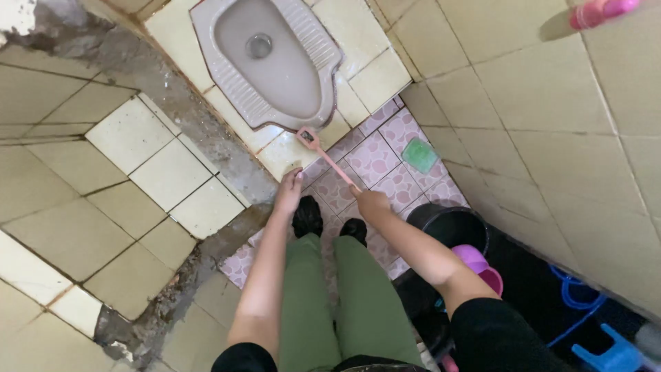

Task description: The person cleans the bathroom floor and walls with a brush and a green sponge before scrubbing the squat toilet. They finish by pouring water from a pink scoop to rinse the surfaces.

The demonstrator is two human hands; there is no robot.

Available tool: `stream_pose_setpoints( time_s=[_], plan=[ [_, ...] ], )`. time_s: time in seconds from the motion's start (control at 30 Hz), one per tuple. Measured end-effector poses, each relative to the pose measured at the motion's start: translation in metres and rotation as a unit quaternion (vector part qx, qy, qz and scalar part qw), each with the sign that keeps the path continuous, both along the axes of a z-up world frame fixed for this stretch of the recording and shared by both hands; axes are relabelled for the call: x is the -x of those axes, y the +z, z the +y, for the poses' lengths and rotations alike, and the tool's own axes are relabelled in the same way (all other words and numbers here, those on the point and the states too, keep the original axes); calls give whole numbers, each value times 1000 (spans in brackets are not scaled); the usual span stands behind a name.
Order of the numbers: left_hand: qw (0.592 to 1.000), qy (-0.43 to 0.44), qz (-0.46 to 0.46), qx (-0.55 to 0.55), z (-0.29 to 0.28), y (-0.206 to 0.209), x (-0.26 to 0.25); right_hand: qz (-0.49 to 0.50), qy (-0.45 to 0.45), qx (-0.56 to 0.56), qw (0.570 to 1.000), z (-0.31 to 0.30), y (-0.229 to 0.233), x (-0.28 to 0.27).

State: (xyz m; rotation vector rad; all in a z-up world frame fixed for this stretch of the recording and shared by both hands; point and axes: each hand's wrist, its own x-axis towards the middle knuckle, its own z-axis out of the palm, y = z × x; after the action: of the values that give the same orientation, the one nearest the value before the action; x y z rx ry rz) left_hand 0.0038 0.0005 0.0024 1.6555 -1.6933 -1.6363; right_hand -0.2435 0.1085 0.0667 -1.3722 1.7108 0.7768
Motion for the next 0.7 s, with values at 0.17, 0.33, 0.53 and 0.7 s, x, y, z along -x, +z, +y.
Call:
stream_pose_setpoints(
  time_s=[0.17,0.33,0.53,0.7],
  plan=[
    [1000,18,-2,-3,9,7,-8,8,12,-33,999,16,-15,39],
    [999,31,6,-7,7,7,-16,25,86,-57,994,-1,5,71],
    [998,55,-5,-25,-6,5,-37,24,108,-37,993,-88,-29,-14],
    [996,62,-25,-51,-14,12,-50,24,123,-51,991,-100,-17,-34]
  ],
)
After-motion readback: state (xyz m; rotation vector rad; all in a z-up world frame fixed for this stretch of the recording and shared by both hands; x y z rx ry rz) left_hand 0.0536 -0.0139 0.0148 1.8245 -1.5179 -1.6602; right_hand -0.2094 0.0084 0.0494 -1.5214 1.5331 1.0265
